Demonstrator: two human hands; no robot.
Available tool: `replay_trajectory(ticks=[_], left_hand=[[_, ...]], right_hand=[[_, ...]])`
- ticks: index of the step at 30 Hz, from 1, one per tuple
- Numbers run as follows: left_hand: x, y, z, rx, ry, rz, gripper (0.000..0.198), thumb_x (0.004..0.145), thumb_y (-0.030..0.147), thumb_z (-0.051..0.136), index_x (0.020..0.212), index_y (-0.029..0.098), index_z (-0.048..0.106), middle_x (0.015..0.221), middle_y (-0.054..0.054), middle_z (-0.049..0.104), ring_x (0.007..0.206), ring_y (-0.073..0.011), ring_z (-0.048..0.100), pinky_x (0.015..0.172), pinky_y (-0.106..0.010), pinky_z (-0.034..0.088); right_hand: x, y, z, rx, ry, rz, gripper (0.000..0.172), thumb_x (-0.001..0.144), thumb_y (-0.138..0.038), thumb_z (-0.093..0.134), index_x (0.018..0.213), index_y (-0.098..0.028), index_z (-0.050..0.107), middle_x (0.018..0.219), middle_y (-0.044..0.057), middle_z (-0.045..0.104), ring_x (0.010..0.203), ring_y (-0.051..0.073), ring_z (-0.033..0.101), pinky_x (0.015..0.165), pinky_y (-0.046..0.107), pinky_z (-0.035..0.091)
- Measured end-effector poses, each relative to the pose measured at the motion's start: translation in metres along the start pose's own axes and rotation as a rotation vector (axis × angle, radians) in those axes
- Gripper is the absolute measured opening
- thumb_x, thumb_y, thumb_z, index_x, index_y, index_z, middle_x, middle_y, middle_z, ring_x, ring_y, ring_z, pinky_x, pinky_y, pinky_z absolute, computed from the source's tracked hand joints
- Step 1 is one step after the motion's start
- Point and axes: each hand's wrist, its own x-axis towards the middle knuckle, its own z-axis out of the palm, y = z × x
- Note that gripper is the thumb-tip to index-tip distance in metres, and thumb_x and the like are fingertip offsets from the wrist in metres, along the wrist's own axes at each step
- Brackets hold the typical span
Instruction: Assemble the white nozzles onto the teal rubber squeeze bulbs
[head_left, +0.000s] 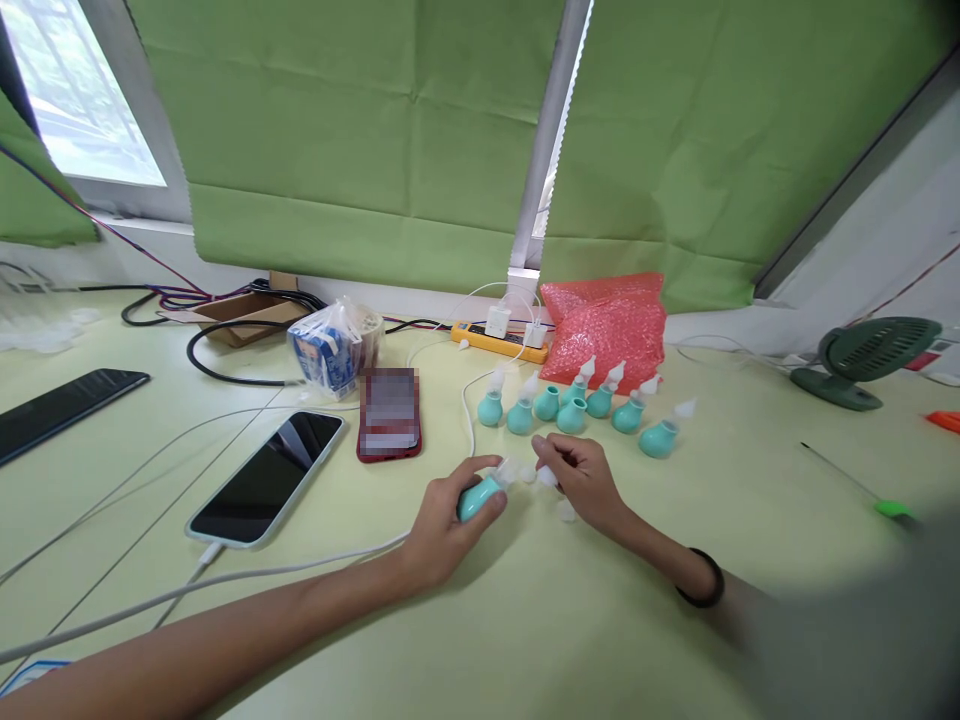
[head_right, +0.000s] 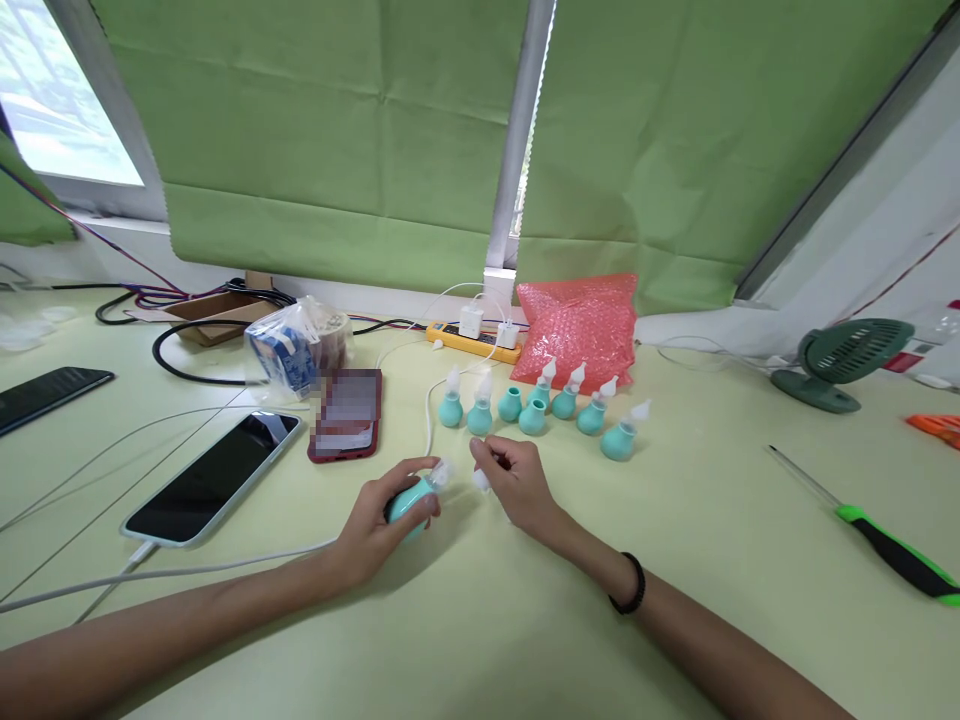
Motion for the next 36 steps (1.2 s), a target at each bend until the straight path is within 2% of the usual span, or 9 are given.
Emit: replay_trajectory(ticks=[6,9,13,15,21,23,25,29,36], left_hand=[[0.007,-0.007,0.004,-0.148,0.146,-0.079,0.018,0.071,0.024,0.054,0.084,0.018,0.043,0.069,0.003,0.054,0.063,-0.0116,0.048,0.059,-0.020,0.036],[0.009,-0.007,0.005,-0.121,0.119,-0.107,0.020,0.071,0.022,0.051,0.089,0.020,0.042,0.063,0.005,0.050,0.058,-0.0106,0.044,0.055,-0.020,0.033],[0.009,-0.007,0.004,-0.086,0.064,-0.113,0.033,0.074,0.023,0.047,0.105,0.021,0.039,0.061,0.006,0.046,0.055,-0.0107,0.041,0.054,-0.021,0.032],[0.008,-0.007,0.003,-0.097,0.073,-0.117,0.036,0.076,0.024,0.045,0.111,0.021,0.037,0.063,0.005,0.046,0.056,-0.0110,0.041,0.055,-0.021,0.033],[0.007,-0.007,-0.001,-0.209,0.145,-0.099,0.029,0.077,0.028,0.045,0.105,0.018,0.046,0.078,-0.001,0.050,0.072,-0.0141,0.046,0.066,-0.023,0.037],[0.006,-0.006,-0.001,-0.239,0.132,-0.112,0.026,0.079,0.031,0.044,0.099,0.016,0.050,0.077,-0.001,0.051,0.071,-0.0142,0.046,0.065,-0.023,0.037],[0.007,-0.006,-0.001,-0.254,0.111,-0.123,0.025,0.079,0.033,0.043,0.094,0.015,0.052,0.076,-0.002,0.052,0.070,-0.0140,0.047,0.064,-0.023,0.037],[0.008,-0.005,0.000,-0.280,0.071,-0.105,0.022,0.080,0.032,0.044,0.091,0.015,0.052,0.082,-0.003,0.055,0.074,-0.0140,0.048,0.067,-0.023,0.037],[0.006,-0.003,-0.001,-0.419,-0.040,-0.088,0.017,0.076,0.030,0.051,0.077,0.013,0.051,0.067,-0.001,0.055,0.062,-0.0108,0.048,0.056,-0.020,0.036]], right_hand=[[0.013,0.024,-0.001,-0.556,-0.012,-0.429,0.033,0.079,-0.030,0.046,0.049,-0.015,0.044,0.043,-0.003,0.043,0.040,0.006,0.034,0.043,0.020,0.026],[0.012,0.033,0.001,-0.773,-0.023,-0.691,0.033,0.081,-0.024,0.043,0.050,-0.015,0.047,0.044,-0.001,0.048,0.041,0.007,0.039,0.044,0.022,0.024],[0.000,0.027,0.002,-0.758,0.066,-0.885,0.028,0.078,-0.018,0.046,0.051,-0.015,0.047,0.041,-0.002,0.046,0.039,0.007,0.039,0.043,0.022,0.023],[-0.010,0.018,0.004,-0.680,0.039,-0.918,0.022,0.076,-0.020,0.048,0.054,-0.015,0.049,0.041,-0.003,0.046,0.039,0.007,0.039,0.043,0.022,0.024],[-0.026,0.009,0.013,-0.789,-0.361,-0.983,0.018,0.077,-0.028,0.046,0.068,-0.016,0.056,0.045,-0.002,0.051,0.040,0.009,0.044,0.042,0.024,0.024],[-0.021,0.014,0.014,-0.826,-0.313,-0.932,0.019,0.079,-0.022,0.044,0.066,-0.016,0.057,0.043,-0.001,0.051,0.039,0.009,0.044,0.042,0.024,0.024],[-0.016,0.020,0.012,-0.806,-0.187,-0.861,0.018,0.079,-0.016,0.043,0.069,-0.015,0.058,0.045,-0.001,0.053,0.040,0.009,0.046,0.042,0.023,0.026],[-0.012,0.024,0.011,-0.563,0.054,-0.768,0.012,0.075,-0.015,0.049,0.083,-0.016,0.058,0.048,-0.003,0.055,0.039,0.007,0.045,0.042,0.020,0.033],[-0.014,0.008,0.012,-0.166,-0.025,-0.703,0.010,0.068,-0.015,0.061,0.078,-0.018,0.062,0.064,0.003,0.064,0.056,0.011,0.058,0.051,0.022,0.047]])
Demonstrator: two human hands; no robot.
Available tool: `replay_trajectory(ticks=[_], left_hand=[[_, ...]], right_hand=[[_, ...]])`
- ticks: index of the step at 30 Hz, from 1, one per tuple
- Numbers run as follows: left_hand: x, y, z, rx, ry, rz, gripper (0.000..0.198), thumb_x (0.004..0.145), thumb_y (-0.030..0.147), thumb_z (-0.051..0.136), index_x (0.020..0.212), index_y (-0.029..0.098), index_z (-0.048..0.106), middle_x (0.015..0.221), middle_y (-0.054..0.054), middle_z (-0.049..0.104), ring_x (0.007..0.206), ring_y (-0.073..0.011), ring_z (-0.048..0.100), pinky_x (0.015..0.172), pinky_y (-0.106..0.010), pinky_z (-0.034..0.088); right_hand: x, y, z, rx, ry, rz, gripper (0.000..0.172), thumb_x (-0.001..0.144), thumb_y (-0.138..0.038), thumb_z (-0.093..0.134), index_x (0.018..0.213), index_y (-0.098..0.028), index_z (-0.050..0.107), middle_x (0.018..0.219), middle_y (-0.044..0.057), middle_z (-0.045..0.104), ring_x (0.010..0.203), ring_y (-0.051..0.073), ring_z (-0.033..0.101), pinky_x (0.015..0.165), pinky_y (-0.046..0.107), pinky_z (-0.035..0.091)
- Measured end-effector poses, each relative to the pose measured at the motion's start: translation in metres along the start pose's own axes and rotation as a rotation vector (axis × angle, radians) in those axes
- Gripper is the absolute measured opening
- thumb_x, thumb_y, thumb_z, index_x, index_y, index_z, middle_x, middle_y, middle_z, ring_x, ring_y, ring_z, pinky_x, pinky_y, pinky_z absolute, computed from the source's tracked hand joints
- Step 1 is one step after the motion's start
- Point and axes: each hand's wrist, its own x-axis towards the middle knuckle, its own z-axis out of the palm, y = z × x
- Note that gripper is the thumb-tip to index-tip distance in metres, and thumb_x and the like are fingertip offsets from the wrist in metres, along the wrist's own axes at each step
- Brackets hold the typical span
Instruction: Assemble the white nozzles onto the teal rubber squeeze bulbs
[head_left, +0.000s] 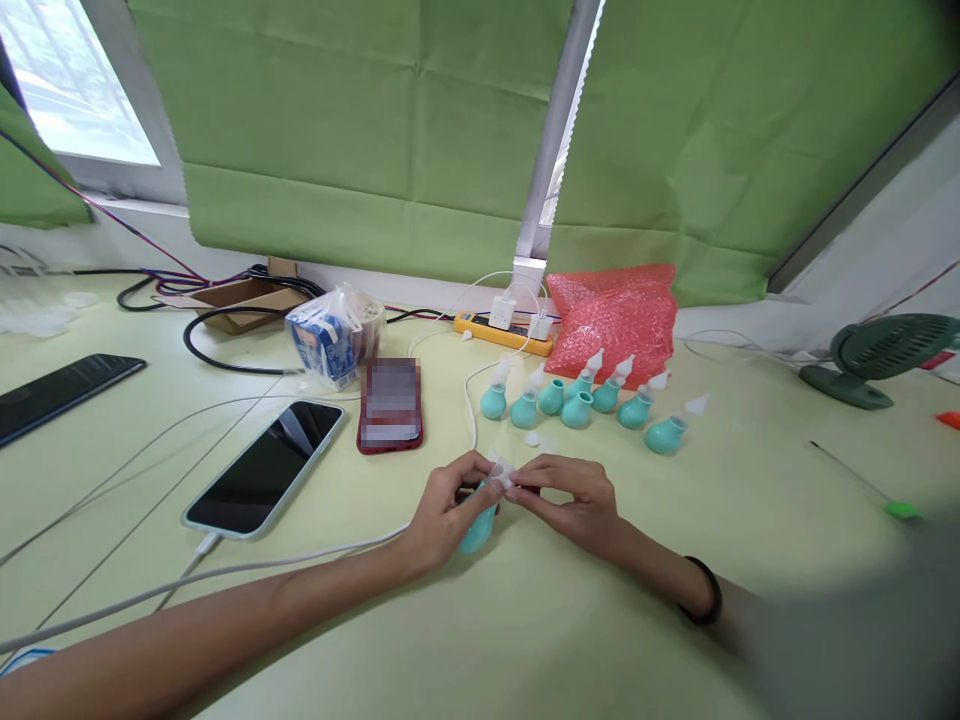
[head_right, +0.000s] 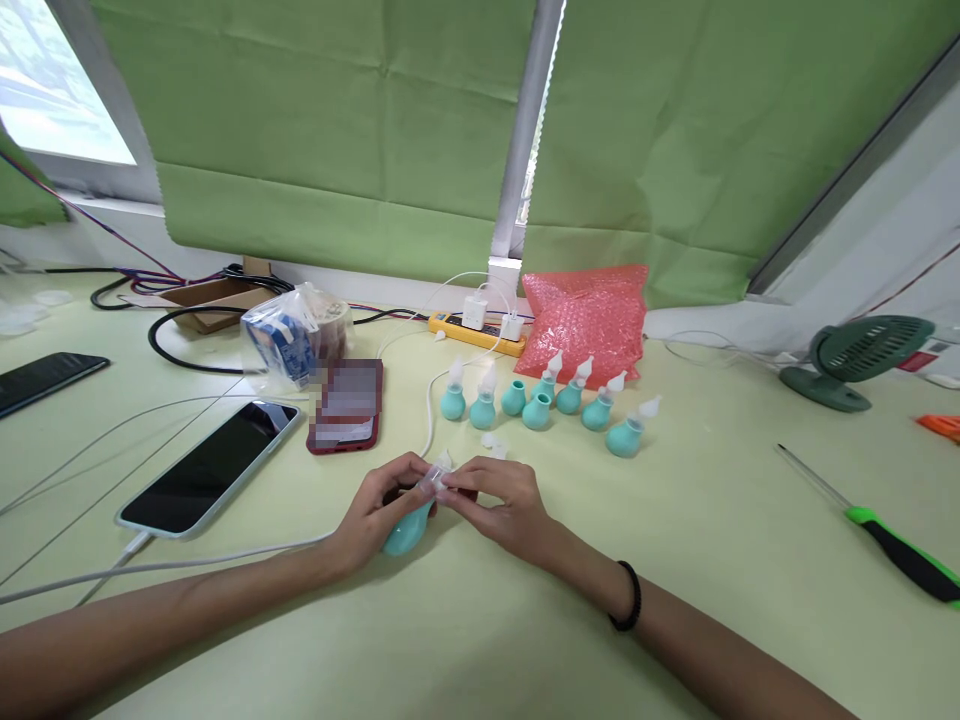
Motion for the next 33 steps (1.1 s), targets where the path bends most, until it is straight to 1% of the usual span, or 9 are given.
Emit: replay_trajectory(ticks=[4,8,12,15,17,21,25,28,33], left_hand=[[-0.001,0.001,-0.001,-0.080,-0.051,-0.044,0.018,0.076,0.031,0.051,0.073,0.012,0.049,0.058,-0.001,0.056,0.053,-0.0094,0.046,0.050,-0.019,0.034],[-0.001,0.003,0.000,-0.136,-0.065,-0.082,0.020,0.074,0.031,0.053,0.071,0.013,0.048,0.056,-0.002,0.058,0.051,-0.0101,0.049,0.049,-0.020,0.036],[0.000,0.004,0.002,-0.223,-0.042,-0.137,0.023,0.070,0.034,0.057,0.069,0.014,0.044,0.054,-0.001,0.058,0.050,-0.0124,0.053,0.048,-0.022,0.039],[0.001,0.004,0.002,-0.246,-0.019,-0.166,0.026,0.068,0.035,0.059,0.068,0.015,0.043,0.052,0.000,0.058,0.049,-0.0132,0.054,0.047,-0.022,0.040],[0.001,0.003,0.002,-0.234,-0.012,-0.164,0.026,0.067,0.036,0.059,0.068,0.015,0.044,0.052,0.000,0.057,0.050,-0.0134,0.055,0.047,-0.022,0.040],[0.001,-0.001,0.001,-0.178,0.017,-0.145,0.027,0.067,0.037,0.059,0.068,0.015,0.044,0.052,0.000,0.057,0.052,-0.0140,0.055,0.047,-0.022,0.039],[0.002,-0.003,0.000,-0.113,0.028,-0.139,0.027,0.068,0.037,0.058,0.067,0.015,0.043,0.050,0.001,0.056,0.051,-0.0139,0.055,0.045,-0.021,0.036],[0.001,-0.003,0.000,-0.079,0.020,-0.137,0.026,0.069,0.038,0.056,0.067,0.014,0.044,0.048,0.001,0.055,0.048,-0.0126,0.054,0.043,-0.020,0.034],[0.000,-0.003,0.001,-0.035,0.033,-0.108,0.028,0.068,0.039,0.056,0.067,0.014,0.045,0.049,0.001,0.055,0.048,-0.0118,0.052,0.043,-0.020,0.033]], right_hand=[[0.006,-0.001,-0.004,0.074,-0.033,0.046,0.006,0.069,-0.015,0.061,0.072,-0.018,0.064,0.062,0.003,0.064,0.053,0.012,0.058,0.048,0.022,0.047],[0.007,0.000,-0.006,0.098,-0.056,0.032,0.009,0.070,-0.015,0.059,0.075,-0.019,0.065,0.061,0.003,0.063,0.051,0.011,0.057,0.046,0.022,0.046],[0.005,-0.001,-0.006,0.038,-0.032,-0.010,0.015,0.071,-0.010,0.056,0.080,-0.018,0.064,0.065,0.004,0.065,0.057,0.012,0.060,0.051,0.023,0.048],[0.004,-0.002,-0.005,-0.044,0.013,-0.037,0.015,0.069,-0.011,0.057,0.080,-0.019,0.062,0.065,0.003,0.065,0.059,0.013,0.060,0.054,0.024,0.049],[0.003,-0.002,-0.005,-0.090,0.014,-0.085,0.013,0.069,-0.013,0.058,0.079,-0.021,0.062,0.064,0.002,0.065,0.058,0.013,0.060,0.052,0.023,0.049],[-0.001,0.003,-0.003,-0.181,-0.034,-0.177,0.014,0.072,-0.012,0.055,0.082,-0.021,0.060,0.064,0.002,0.063,0.057,0.011,0.058,0.049,0.020,0.046],[-0.001,0.008,-0.006,-0.240,-0.088,-0.252,0.019,0.073,-0.009,0.053,0.088,-0.020,0.056,0.067,0.003,0.064,0.061,0.011,0.057,0.051,0.020,0.045],[0.003,0.008,-0.011,-0.249,-0.154,-0.292,0.017,0.075,-0.011,0.051,0.089,-0.020,0.055,0.070,0.003,0.064,0.061,0.011,0.058,0.051,0.020,0.044],[0.002,0.004,-0.012,-0.402,-0.178,-0.387,0.015,0.078,-0.009,0.046,0.089,-0.017,0.053,0.066,0.004,0.062,0.060,0.012,0.058,0.052,0.022,0.045]])
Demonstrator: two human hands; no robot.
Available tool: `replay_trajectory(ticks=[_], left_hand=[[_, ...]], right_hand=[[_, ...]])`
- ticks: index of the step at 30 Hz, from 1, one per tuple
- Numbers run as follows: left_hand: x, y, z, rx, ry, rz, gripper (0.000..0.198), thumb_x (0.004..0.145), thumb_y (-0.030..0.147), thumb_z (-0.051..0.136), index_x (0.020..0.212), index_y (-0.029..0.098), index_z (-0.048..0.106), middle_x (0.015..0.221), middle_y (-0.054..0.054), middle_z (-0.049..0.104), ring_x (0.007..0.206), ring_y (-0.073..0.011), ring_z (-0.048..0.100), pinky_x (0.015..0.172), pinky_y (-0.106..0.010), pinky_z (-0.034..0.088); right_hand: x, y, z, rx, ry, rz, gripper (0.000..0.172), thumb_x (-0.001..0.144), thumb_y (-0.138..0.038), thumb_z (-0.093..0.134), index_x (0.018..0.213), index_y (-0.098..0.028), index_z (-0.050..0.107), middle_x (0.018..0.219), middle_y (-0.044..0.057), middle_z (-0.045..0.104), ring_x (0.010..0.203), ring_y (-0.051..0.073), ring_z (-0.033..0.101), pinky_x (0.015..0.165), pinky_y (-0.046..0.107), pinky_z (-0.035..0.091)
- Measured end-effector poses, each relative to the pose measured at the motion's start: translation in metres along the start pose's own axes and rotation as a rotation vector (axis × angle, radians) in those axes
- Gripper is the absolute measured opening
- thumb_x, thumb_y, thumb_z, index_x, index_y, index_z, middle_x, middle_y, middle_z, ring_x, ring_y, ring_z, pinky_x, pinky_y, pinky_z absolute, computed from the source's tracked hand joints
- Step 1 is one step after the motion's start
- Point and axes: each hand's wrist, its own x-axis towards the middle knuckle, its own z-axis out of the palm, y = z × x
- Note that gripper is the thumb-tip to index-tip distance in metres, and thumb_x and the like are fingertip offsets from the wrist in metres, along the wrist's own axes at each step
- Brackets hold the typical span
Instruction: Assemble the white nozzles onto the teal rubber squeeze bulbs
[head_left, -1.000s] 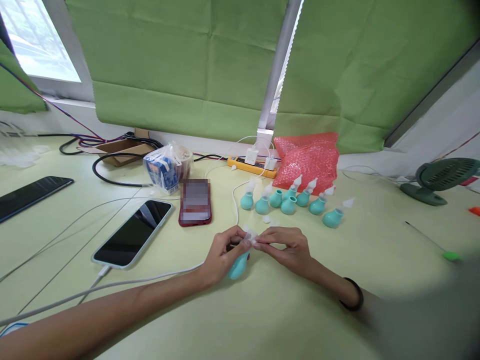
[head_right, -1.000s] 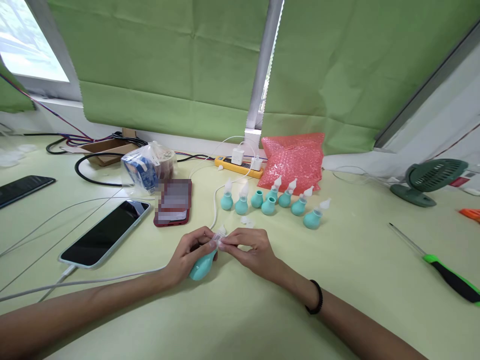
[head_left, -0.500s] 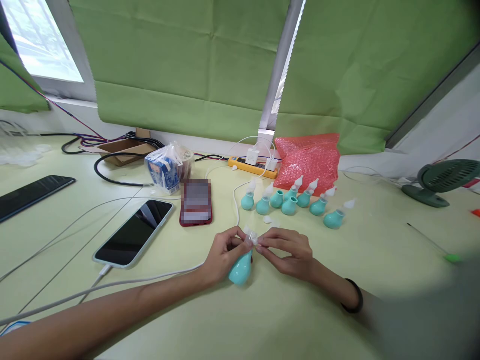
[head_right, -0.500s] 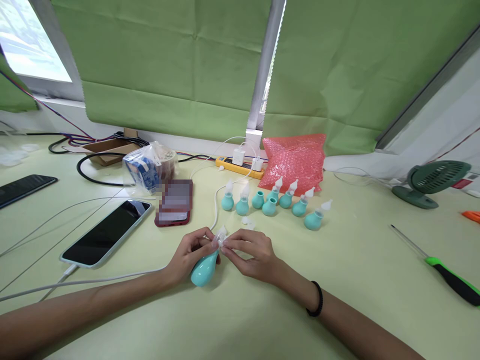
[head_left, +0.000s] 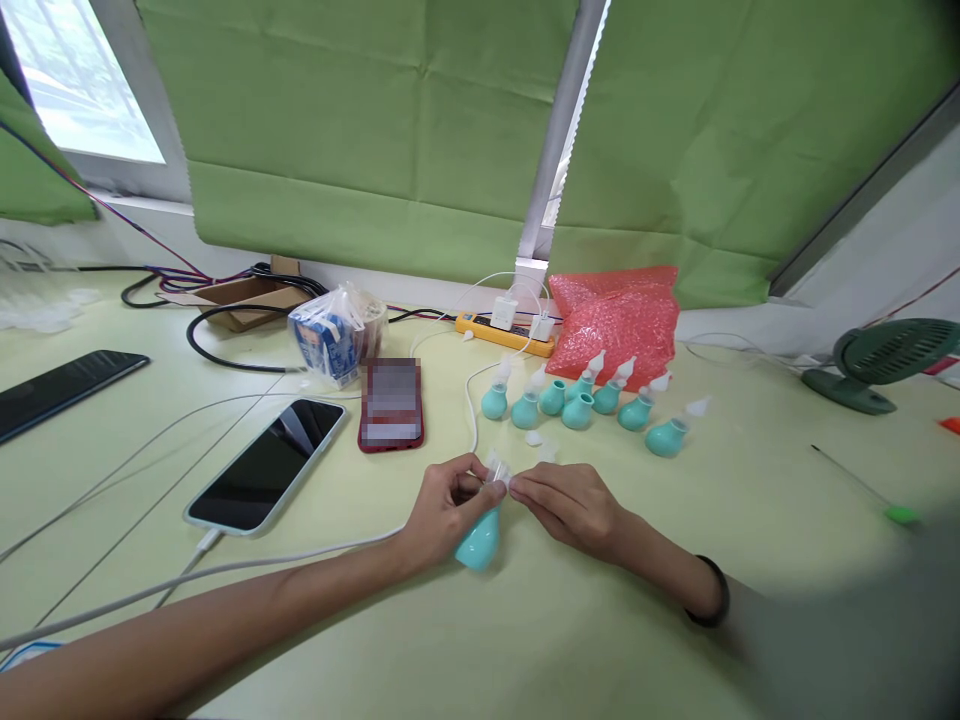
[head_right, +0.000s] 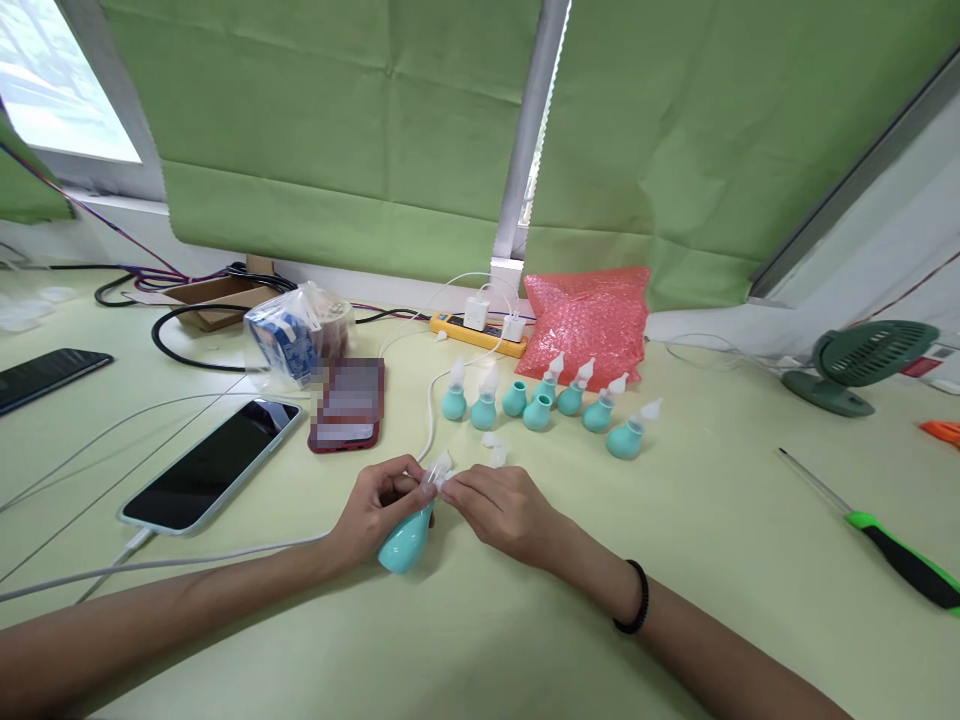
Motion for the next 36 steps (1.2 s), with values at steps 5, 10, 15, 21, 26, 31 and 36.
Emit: replay_trajectory(ticks=[5,10,15,21,26,31,36], left_hand=[[-0.001,0.001,0.002,0.017,0.032,-0.002,0.029,0.067,0.039,0.058,0.066,0.014,0.045,0.049,0.001,0.055,0.046,-0.0113,0.051,0.042,-0.019,0.032],[0.001,0.004,0.002,-0.003,0.059,-0.035,0.029,0.065,0.039,0.059,0.066,0.014,0.046,0.047,0.001,0.055,0.045,-0.0117,0.051,0.041,-0.019,0.031],[0.002,0.004,0.001,-0.046,0.080,-0.062,0.029,0.064,0.039,0.061,0.065,0.014,0.048,0.044,0.002,0.054,0.043,-0.0114,0.051,0.039,-0.019,0.030],[0.004,0.004,0.000,-0.071,0.076,-0.082,0.027,0.065,0.037,0.059,0.066,0.014,0.046,0.044,0.001,0.055,0.041,-0.0125,0.052,0.039,-0.019,0.032],[0.004,0.003,-0.001,-0.078,0.084,-0.083,0.028,0.065,0.038,0.059,0.066,0.014,0.045,0.044,0.002,0.054,0.041,-0.0115,0.051,0.041,-0.020,0.035],[0.002,0.000,0.000,-0.095,0.036,-0.060,0.028,0.065,0.038,0.060,0.067,0.014,0.046,0.045,0.002,0.053,0.046,-0.0132,0.054,0.042,-0.020,0.037],[0.001,0.003,0.000,-0.064,0.018,-0.060,0.029,0.065,0.040,0.059,0.066,0.013,0.049,0.043,0.003,0.052,0.044,-0.0120,0.052,0.040,-0.019,0.033]], right_hand=[[-0.005,-0.003,0.008,-0.052,-0.058,0.019,0.013,0.079,-0.007,0.041,0.083,-0.015,0.050,0.061,0.003,0.057,0.056,0.012,0.053,0.049,0.023,0.041],[-0.008,-0.001,0.012,0.010,-0.040,0.087,0.009,0.079,-0.008,0.042,0.080,-0.015,0.047,0.061,0.002,0.055,0.058,0.012,0.051,0.049,0.023,0.040],[-0.005,-0.001,0.011,0.216,-0.006,0.324,0.008,0.078,-0.011,0.043,0.078,-0.018,0.047,0.064,0.001,0.055,0.056,0.010,0.050,0.050,0.021,0.042],[0.006,-0.001,0.000,0.680,-0.121,0.666,0.007,0.080,-0.019,0.043,0.075,-0.017,0.047,0.066,0.001,0.051,0.053,0.009,0.049,0.047,0.021,0.047],[0.005,0.000,0.001,0.630,-0.056,0.628,0.004,0.076,-0.018,0.050,0.076,-0.017,0.053,0.067,0.002,0.055,0.056,0.009,0.051,0.046,0.020,0.048],[0.001,-0.001,0.011,0.453,0.090,0.353,0.014,0.070,-0.012,0.059,0.082,-0.018,0.059,0.073,0.004,0.061,0.060,0.011,0.055,0.050,0.021,0.048],[0.004,0.007,0.006,0.397,0.042,0.196,0.009,0.072,-0.009,0.057,0.076,-0.017,0.059,0.069,0.004,0.062,0.059,0.010,0.054,0.051,0.021,0.045]])
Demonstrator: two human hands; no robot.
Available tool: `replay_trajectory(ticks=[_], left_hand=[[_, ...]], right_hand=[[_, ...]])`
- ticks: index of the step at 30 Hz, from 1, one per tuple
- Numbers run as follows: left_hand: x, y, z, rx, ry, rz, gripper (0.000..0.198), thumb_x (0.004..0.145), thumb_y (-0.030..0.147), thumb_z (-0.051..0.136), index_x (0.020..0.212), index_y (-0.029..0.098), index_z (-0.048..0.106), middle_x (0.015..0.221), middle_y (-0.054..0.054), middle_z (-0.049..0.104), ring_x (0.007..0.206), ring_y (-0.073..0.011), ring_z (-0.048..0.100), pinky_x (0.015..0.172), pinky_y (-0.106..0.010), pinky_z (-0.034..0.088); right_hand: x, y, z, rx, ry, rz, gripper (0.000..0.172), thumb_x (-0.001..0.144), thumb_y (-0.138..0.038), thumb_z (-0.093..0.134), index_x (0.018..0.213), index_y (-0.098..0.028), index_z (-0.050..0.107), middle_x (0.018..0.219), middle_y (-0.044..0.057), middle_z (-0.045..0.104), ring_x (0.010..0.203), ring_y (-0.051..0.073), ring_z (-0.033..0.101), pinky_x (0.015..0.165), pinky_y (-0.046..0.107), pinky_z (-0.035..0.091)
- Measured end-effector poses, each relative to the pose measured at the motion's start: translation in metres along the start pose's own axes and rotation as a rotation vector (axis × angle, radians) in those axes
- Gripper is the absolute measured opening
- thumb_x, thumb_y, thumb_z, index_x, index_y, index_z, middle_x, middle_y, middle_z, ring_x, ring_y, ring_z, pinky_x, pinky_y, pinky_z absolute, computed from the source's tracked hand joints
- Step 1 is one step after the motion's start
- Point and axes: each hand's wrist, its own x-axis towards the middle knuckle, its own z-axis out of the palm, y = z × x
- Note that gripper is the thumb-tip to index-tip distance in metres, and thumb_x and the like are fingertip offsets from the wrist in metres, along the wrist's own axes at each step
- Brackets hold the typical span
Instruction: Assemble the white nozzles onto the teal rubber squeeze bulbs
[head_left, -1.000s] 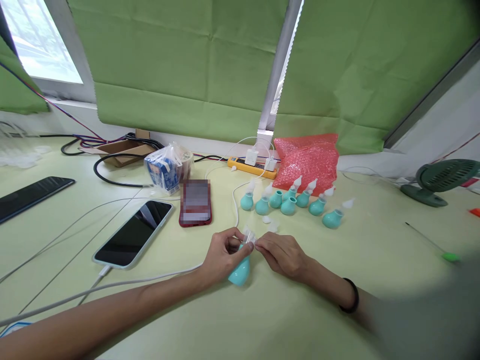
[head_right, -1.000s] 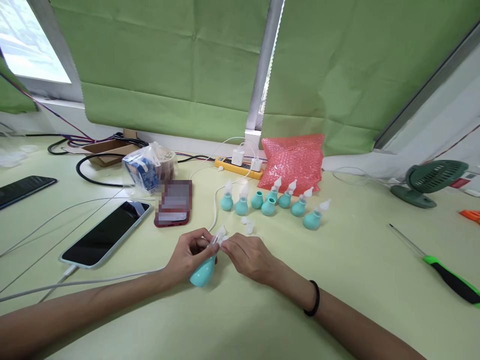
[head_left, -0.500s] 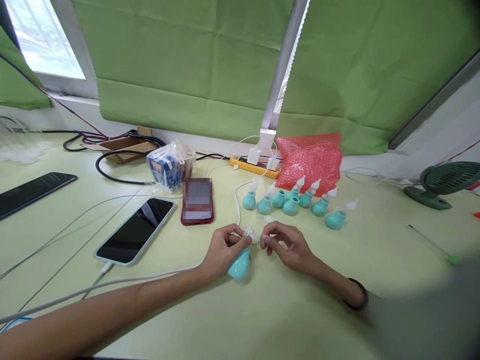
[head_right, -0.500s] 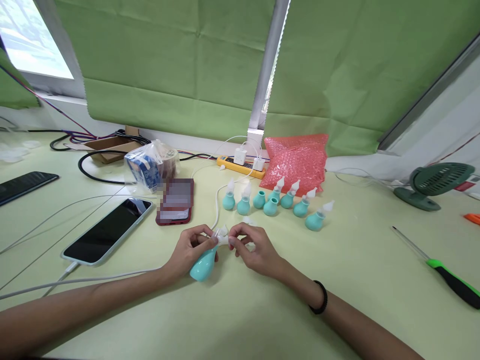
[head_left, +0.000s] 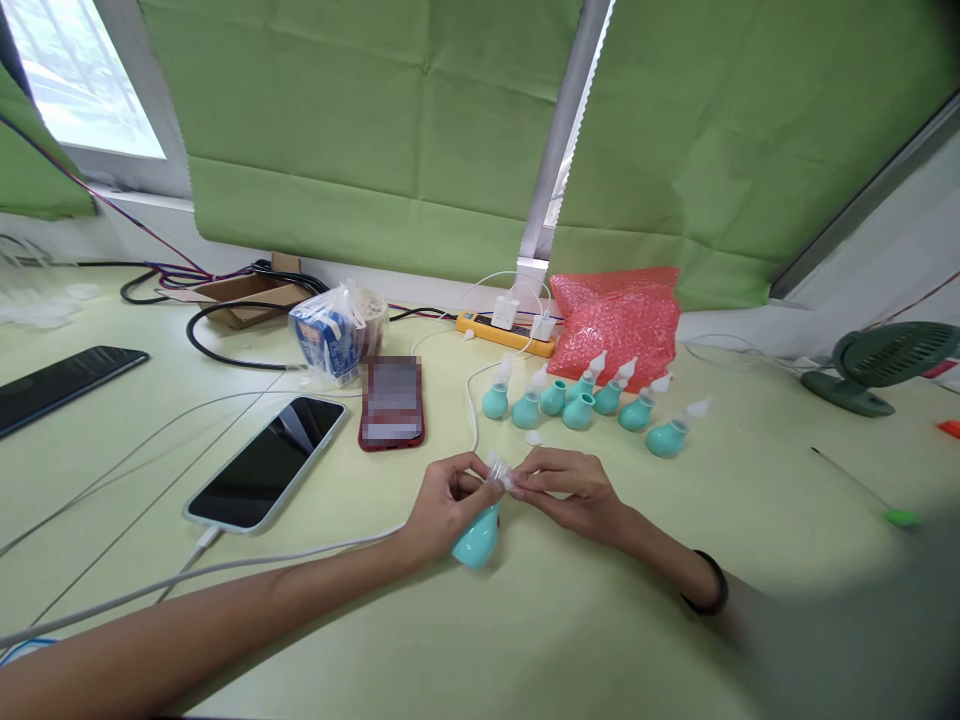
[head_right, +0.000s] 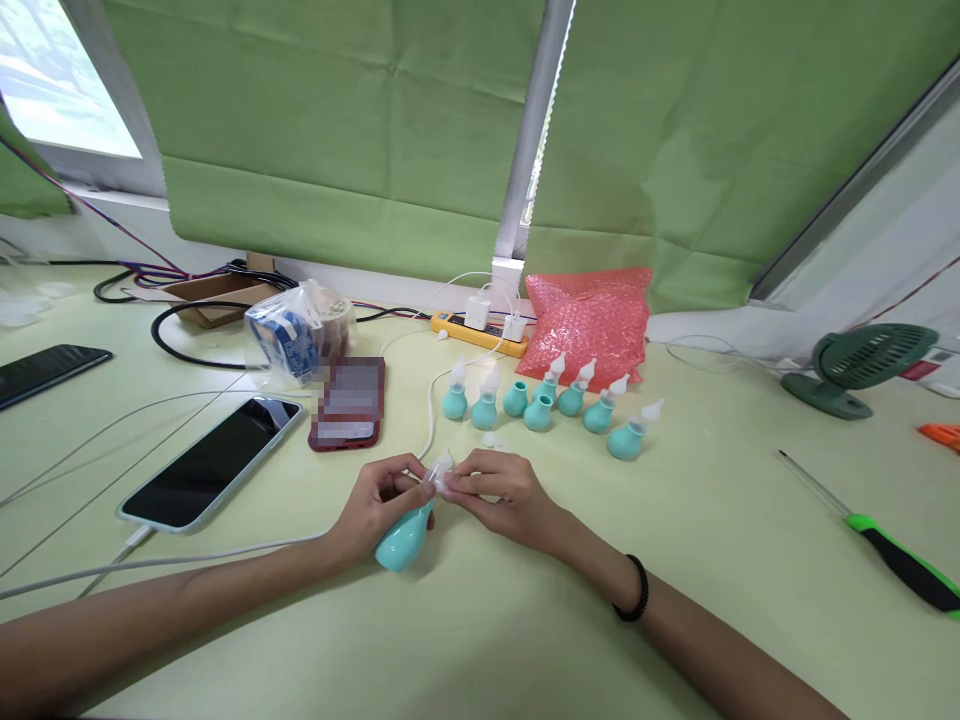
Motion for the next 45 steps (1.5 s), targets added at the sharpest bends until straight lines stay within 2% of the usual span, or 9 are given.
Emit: replay_trajectory(ticks=[7,16,23,27,30,33,36,40,45], left_hand=[[0.000,-0.002,0.001,0.106,0.044,0.058,0.030,0.067,0.039,0.059,0.076,0.011,0.056,0.051,0.000,0.055,0.050,-0.0120,0.052,0.045,-0.020,0.036],[0.004,-0.005,-0.002,0.255,0.265,0.170,0.026,0.073,0.038,0.051,0.080,0.014,0.058,0.069,-0.001,0.058,0.061,-0.0115,0.050,0.055,-0.020,0.038],[0.001,-0.001,-0.002,0.371,0.266,0.171,0.026,0.064,0.039,0.061,0.072,0.014,0.061,0.066,0.000,0.056,0.062,-0.0131,0.050,0.056,-0.021,0.038],[0.001,-0.002,-0.002,0.438,0.266,0.221,0.026,0.060,0.038,0.064,0.071,0.015,0.059,0.067,0.000,0.053,0.064,-0.0133,0.050,0.056,-0.021,0.038],[0.000,-0.002,0.000,0.501,0.221,0.291,0.026,0.058,0.036,0.066,0.070,0.015,0.057,0.068,0.000,0.053,0.064,-0.0131,0.050,0.056,-0.021,0.039],[-0.003,-0.001,0.003,0.557,0.152,0.365,0.024,0.061,0.036,0.063,0.069,0.015,0.053,0.066,0.000,0.053,0.060,-0.0121,0.049,0.053,-0.021,0.038],[-0.007,-0.002,0.005,0.608,0.065,0.381,0.023,0.063,0.036,0.061,0.071,0.016,0.050,0.062,0.002,0.054,0.055,-0.0104,0.046,0.051,-0.020,0.037],[-0.012,-0.004,0.005,0.684,-0.043,0.409,0.020,0.067,0.035,0.058,0.074,0.018,0.048,0.055,0.004,0.051,0.047,-0.0088,0.044,0.047,-0.019,0.034],[-0.014,-0.007,0.003,0.724,-0.144,0.517,0.018,0.069,0.035,0.057,0.073,0.020,0.047,0.056,0.004,0.052,0.048,-0.0095,0.048,0.048,-0.018,0.034]], right_hand=[[-0.010,0.004,-0.001,-0.349,0.009,-0.220,0.026,0.070,-0.002,0.054,0.094,-0.013,0.052,0.069,0.007,0.060,0.066,0.015,0.054,0.054,0.027,0.046],[0.002,-0.003,-0.003,-0.020,0.217,0.413,0.005,0.077,-0.015,0.048,0.076,-0.017,0.053,0.066,0.002,0.055,0.054,0.010,0.051,0.046,0.021,0.044],[-0.003,0.020,-0.007,-0.308,-0.184,0.292,0.008,0.071,-0.015,0.053,0.067,-0.016,0.060,0.057,0.002,0.057,0.054,0.012,0.050,0.050,0.024,0.038],[-0.001,0.012,-0.008,-0.261,-0.071,0.310,0.008,0.073,-0.019,0.051,0.073,-0.015,0.058,0.055,0.001,0.055,0.048,0.009,0.045,0.048,0.022,0.036],[0.002,-0.005,-0.009,-0.054,-0.057,0.407,0.016,0.074,-0.027,0.051,0.082,-0.014,0.052,0.055,-0.002,0.050,0.046,0.008,0.040,0.045,0.020,0.035],[0.001,-0.017,-0.003,0.064,-0.191,0.487,0.018,0.073,-0.033,0.051,0.067,-0.016,0.046,0.051,-0.005,0.041,0.045,0.007,0.036,0.043,0.019,0.029],[-0.005,-0.021,0.007,0.137,-0.203,0.499,0.034,0.078,-0.034,0.042,0.051,-0.017,0.034,0.045,-0.006,0.028,0.042,0.006,0.028,0.042,0.019,0.024],[-0.009,-0.021,0.012,0.304,-0.205,0.524,0.041,0.083,-0.036,0.028,0.047,-0.017,0.028,0.044,-0.005,0.023,0.041,0.005,0.022,0.041,0.020,0.023],[-0.006,-0.022,0.012,0.614,-0.252,0.688,0.043,0.078,-0.044,0.034,0.046,-0.018,0.022,0.045,-0.005,0.019,0.042,0.005,0.017,0.039,0.021,0.018]])
